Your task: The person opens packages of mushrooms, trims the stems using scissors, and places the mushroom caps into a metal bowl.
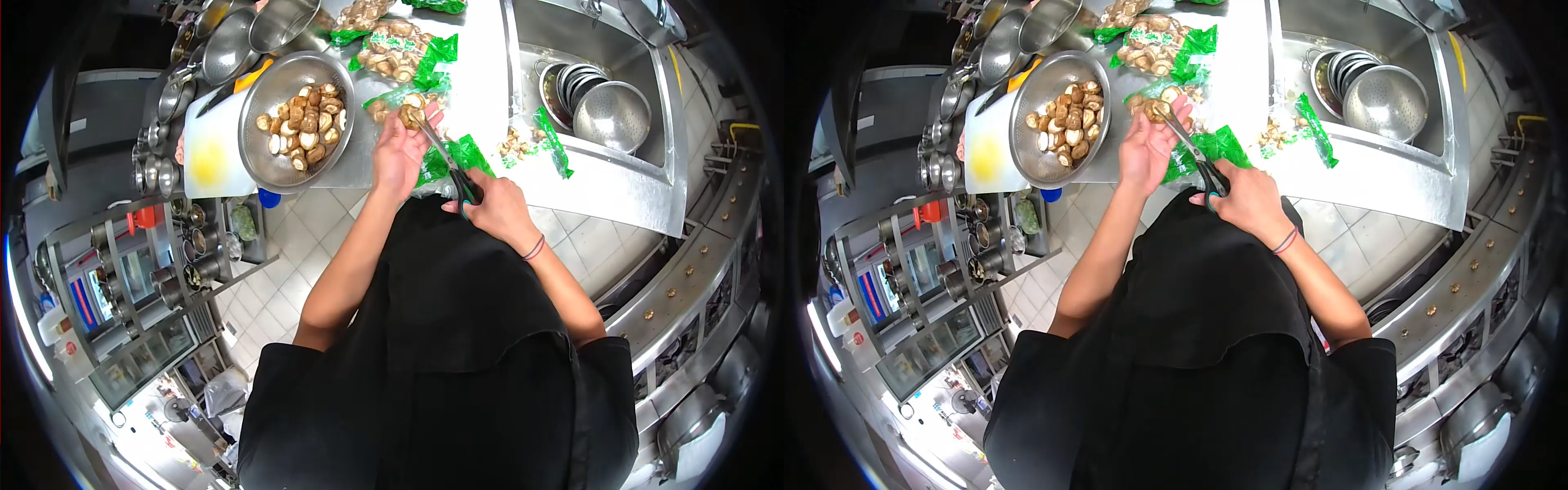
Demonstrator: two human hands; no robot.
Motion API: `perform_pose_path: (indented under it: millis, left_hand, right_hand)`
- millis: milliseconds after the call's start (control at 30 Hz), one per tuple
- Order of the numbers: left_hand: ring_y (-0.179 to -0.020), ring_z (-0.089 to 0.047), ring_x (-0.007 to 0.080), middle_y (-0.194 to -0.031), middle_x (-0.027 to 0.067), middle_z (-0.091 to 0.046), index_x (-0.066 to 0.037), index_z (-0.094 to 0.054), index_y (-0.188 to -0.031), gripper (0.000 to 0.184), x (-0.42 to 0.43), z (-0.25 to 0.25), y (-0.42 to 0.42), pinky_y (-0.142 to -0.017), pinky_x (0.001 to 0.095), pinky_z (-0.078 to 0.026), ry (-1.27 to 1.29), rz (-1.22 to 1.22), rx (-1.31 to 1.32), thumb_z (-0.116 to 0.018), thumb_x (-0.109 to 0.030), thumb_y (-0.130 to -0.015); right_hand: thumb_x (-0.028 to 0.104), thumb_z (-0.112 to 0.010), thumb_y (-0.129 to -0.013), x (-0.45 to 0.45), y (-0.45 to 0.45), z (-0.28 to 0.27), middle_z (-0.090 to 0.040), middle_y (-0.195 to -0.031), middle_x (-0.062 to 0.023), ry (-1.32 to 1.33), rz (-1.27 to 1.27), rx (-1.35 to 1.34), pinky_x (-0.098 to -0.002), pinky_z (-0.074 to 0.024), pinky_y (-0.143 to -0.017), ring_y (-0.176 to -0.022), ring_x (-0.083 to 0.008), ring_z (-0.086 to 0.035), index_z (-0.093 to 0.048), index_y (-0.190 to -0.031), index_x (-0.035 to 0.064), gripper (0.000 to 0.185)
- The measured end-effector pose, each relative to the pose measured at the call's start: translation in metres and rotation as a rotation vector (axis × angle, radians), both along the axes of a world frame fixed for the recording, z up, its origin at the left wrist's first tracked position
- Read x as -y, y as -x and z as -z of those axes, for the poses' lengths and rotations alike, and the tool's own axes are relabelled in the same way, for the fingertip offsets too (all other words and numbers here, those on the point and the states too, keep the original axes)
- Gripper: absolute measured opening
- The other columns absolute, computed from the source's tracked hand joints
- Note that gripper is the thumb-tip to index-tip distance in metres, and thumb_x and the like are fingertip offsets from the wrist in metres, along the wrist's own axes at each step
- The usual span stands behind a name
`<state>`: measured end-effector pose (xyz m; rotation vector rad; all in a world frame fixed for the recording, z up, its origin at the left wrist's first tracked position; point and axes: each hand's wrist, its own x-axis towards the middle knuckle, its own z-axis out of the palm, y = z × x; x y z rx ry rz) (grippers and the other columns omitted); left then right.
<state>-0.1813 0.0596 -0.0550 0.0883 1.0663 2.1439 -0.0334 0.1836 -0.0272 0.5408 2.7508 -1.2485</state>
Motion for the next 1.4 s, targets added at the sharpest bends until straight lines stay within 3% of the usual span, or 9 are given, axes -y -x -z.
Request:
perform_pose_path:
  millis: [300, 567, 667, 833, 967, 1133, 1267, 1367, 1400]
  left_hand:
    - [-0.121, -0.053, 0.0244, -0.136, 0.0204, -0.05, -0.004, -0.032, -0.128, 0.032, 0.023, 0.076, 0.015, -0.098, 0.0338, -0.044, 0.302, -0.05, -0.628, -0.04, -0.022, -0.103]
    - [-0.112, -0.06, 0.0339, -0.131, 0.0243, -0.053, -0.002, -0.042, -0.131, 0.036, 0.05, 0.021, 0.047, -0.095, 0.0401, -0.049, -0.142, -0.048, 0.269, -0.044, -0.021, -0.1]
    - [-0.093, -0.063, 0.027, -0.118, 0.0197, -0.06, -0.002, -0.052, -0.123, 0.031, 0.09, -0.003, 0.082, -0.083, 0.0357, -0.053, -0.156, -0.014, -0.142, -0.052, -0.019, -0.097]
    - [-0.109, -0.059, 0.0294, -0.117, 0.0134, -0.063, -0.003, -0.061, -0.115, 0.033, 0.11, -0.043, 0.119, -0.096, 0.036, -0.046, 1.14, -0.415, -1.44, -0.061, -0.001, -0.082]
    - [-0.123, -0.051, 0.0312, -0.126, 0.0107, -0.06, -0.003, -0.065, -0.11, 0.037, 0.034, -0.026, 0.094, -0.102, 0.0414, -0.04, 0.78, 0.353, -1.405, -0.059, 0.005, -0.074]
    - [-0.107, -0.055, 0.0254, -0.102, 0.0078, -0.061, -0.009, -0.068, -0.097, 0.028, -0.041, 0.028, 0.094, -0.094, 0.0409, -0.044, 1.311, 0.771, -1.899, -0.058, 0.002, -0.073]
    - [-0.109, -0.055, 0.0242, -0.104, 0.0086, -0.061, -0.011, -0.068, -0.092, 0.017, -0.042, 0.024, 0.11, -0.089, 0.0413, -0.044, 1.24, 0.824, -1.94, -0.06, -0.008, -0.078]
    - [-0.077, -0.064, 0.0234, -0.082, 0.0078, -0.065, -0.005, -0.059, -0.083, 0.002, -0.044, 0.005, 0.106, -0.068, 0.0366, -0.05, 1.179, 0.539, -1.213, -0.059, -0.003, -0.082]
    - [-0.064, -0.063, 0.0195, -0.071, 0.0072, -0.065, -0.004, -0.052, -0.08, 0.008, -0.034, 0.046, 0.118, -0.055, 0.0297, -0.05, 0.743, 0.342, -1.005, -0.057, -0.001, -0.086]
  right_hand:
    - [0.043, -0.078, -0.076, 0.013, 0.006, 0.021, -0.046, -0.05, -0.0042, 0.428, -0.015, 0.169, -0.0324, -0.0399, -0.052, -0.049, -0.0175, -0.048, -0.06, -0.075, 0.0036, 0.044]
    - [0.019, -0.073, -0.086, 0.011, -0.02, 0.019, -0.055, -0.066, 0.0035, 1.013, 0.222, 0.074, -0.0215, -0.0357, -0.05, -0.054, -0.0049, -0.046, -0.06, -0.099, 0.0034, 0.024]
    - [0.013, -0.071, -0.087, -0.004, -0.036, 0.028, -0.055, -0.063, 0.0028, 0.984, 0.325, 0.049, -0.0203, -0.0378, -0.05, -0.054, -0.0041, -0.05, -0.057, -0.106, 0.0032, 0.025]
    - [0.014, -0.072, -0.087, -0.019, -0.043, 0.022, -0.054, -0.061, 0.0038, 0.934, 0.422, 0.039, -0.0201, -0.0382, -0.05, -0.053, -0.004, -0.05, -0.056, -0.107, 0.002, 0.028]
    - [0.014, -0.074, -0.085, -0.024, -0.032, 0.012, -0.055, -0.059, 0.0038, 0.855, 0.392, 0.026, -0.0207, -0.0374, -0.051, -0.053, -0.0038, -0.049, -0.057, -0.107, 0.0013, 0.031]
    - [0.016, -0.076, -0.083, -0.028, -0.025, -0.002, -0.053, -0.055, 0.0037, 0.694, 0.338, 0.01, -0.0214, -0.0358, -0.051, -0.053, -0.0029, -0.047, -0.059, -0.106, 0.0003, 0.032]
    - [0.015, -0.077, -0.082, -0.031, -0.036, 0.004, -0.055, -0.055, 0.003, 0.652, 0.342, 0.021, -0.0222, -0.0366, -0.051, -0.053, -0.0022, -0.048, -0.06, -0.106, 0.002, 0.032]
    - [0.016, -0.079, -0.078, -0.033, -0.037, 0.002, -0.054, -0.055, 0.0007, 0.463, 0.332, 0.057, -0.0239, -0.038, -0.051, -0.052, -0.005, -0.05, -0.061, -0.104, 0.0041, 0.034]
    - [0.019, -0.081, -0.075, -0.031, -0.037, -0.001, -0.052, -0.053, -0.001, 0.289, 0.302, 0.068, -0.0256, -0.0383, -0.05, -0.049, -0.0073, -0.049, -0.063, -0.102, 0.0048, 0.036]
